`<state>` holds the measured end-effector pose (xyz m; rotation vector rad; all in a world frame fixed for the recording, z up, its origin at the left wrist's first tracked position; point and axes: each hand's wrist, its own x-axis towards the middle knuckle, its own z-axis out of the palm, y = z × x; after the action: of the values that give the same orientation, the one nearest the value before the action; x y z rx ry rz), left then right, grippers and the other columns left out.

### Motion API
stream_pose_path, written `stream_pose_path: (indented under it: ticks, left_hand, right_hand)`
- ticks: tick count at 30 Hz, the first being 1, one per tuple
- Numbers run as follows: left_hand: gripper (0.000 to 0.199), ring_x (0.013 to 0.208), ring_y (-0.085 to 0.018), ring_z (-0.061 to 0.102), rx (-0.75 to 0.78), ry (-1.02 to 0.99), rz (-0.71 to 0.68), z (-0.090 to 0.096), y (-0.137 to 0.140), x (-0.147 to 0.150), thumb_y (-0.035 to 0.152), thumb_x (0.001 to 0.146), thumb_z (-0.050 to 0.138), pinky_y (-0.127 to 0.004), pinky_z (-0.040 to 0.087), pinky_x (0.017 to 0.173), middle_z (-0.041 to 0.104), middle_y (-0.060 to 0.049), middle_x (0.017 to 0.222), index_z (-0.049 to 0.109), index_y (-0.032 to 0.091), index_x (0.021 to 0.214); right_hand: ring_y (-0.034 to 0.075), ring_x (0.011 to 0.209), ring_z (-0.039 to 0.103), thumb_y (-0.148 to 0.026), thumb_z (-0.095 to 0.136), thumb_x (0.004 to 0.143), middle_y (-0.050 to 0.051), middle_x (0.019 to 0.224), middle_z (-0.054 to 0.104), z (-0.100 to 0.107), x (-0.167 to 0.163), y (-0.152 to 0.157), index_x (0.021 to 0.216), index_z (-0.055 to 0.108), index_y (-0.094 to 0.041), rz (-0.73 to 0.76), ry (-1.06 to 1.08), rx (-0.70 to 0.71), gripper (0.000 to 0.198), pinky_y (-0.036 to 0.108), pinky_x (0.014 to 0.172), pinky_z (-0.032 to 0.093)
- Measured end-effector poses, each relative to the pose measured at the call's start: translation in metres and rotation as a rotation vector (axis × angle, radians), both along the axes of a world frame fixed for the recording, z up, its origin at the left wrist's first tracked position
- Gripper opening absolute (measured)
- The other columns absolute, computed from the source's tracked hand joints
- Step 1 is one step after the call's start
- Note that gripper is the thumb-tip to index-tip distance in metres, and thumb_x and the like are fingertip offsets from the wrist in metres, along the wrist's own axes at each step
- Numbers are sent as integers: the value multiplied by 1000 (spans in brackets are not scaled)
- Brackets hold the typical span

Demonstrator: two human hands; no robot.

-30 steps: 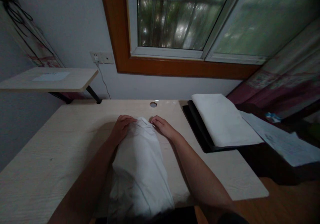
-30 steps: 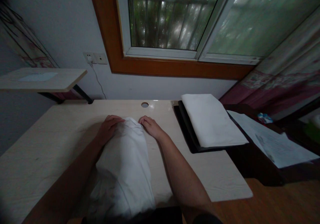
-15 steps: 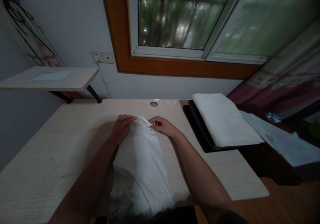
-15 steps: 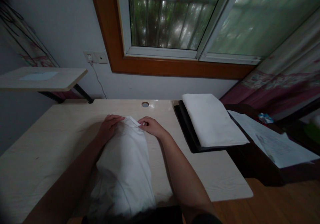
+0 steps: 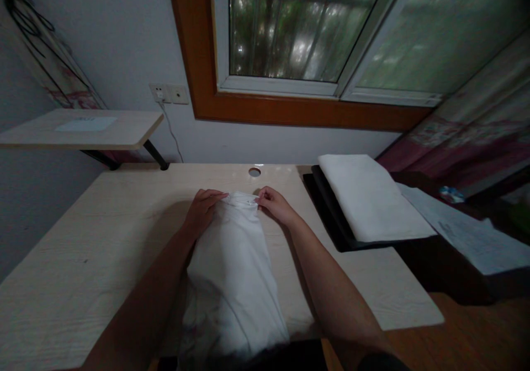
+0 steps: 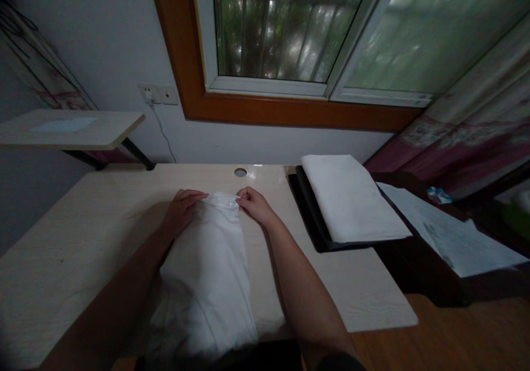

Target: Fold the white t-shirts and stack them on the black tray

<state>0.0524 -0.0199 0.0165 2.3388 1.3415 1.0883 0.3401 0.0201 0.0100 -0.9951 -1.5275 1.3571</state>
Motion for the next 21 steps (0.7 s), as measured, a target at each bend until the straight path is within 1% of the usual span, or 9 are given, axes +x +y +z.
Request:
stream_pose_path:
  ticks: [3,7,12,14,17,19,21]
  left_hand:
    - [52,113,-21,58,-12,20,-1,-1,0,1,7,91,40,-42,43,104,70,-4,123,69,28,128]
    - [51,112,-22,58,-11,44,-8,-4,3,2,8,92,39,-43,44,105,69,-6,124,67,26,131]
    - [48,115,-25,58,-101,79,74,-9,9,5,14,94,43,-45,44,108,67,-10,127,59,20,139]
    - [50,117,-26,58,-131,82,102,-10,11,6,14,93,44,-46,43,109,67,-10,130,57,19,141]
    - [51,117,-26,59,-140,77,127,-9,11,8,15,92,45,-47,44,109,67,-11,128,56,17,141]
    - [50,117,-26,60,-137,73,142,-9,11,8,17,92,47,-47,45,109,68,-11,126,56,17,140]
    - [48,118,-26,60,-142,65,156,-10,11,7,19,92,48,-47,45,110,68,-11,126,58,18,139]
  right_hand:
    - [12,55,54,-38,74,72,-6,63,61,2,0,1,80,55,-22,-40,45,-58,27,24,56,40]
    - [11,47,52,-34,75,68,-6,58,61,4,-3,3,82,55,-22,-163,79,-105,27,23,49,39]
    - [12,44,52,-32,72,66,-5,56,62,-1,-8,5,82,55,-22,-303,61,-98,25,24,46,39]
    - [13,46,55,-32,68,67,-4,58,63,-5,-9,6,82,56,-22,-351,60,-78,22,25,49,42]
    - [14,53,59,-31,65,71,-4,61,63,-10,-7,7,85,59,-22,-378,31,-14,18,27,58,48]
    - [15,60,59,-32,65,73,-4,66,63,-11,-5,6,87,62,-21,-385,-30,64,17,28,63,49]
    - [16,68,59,-32,65,75,-1,74,65,-10,-4,4,87,65,-21,-379,-110,174,16,29,68,49]
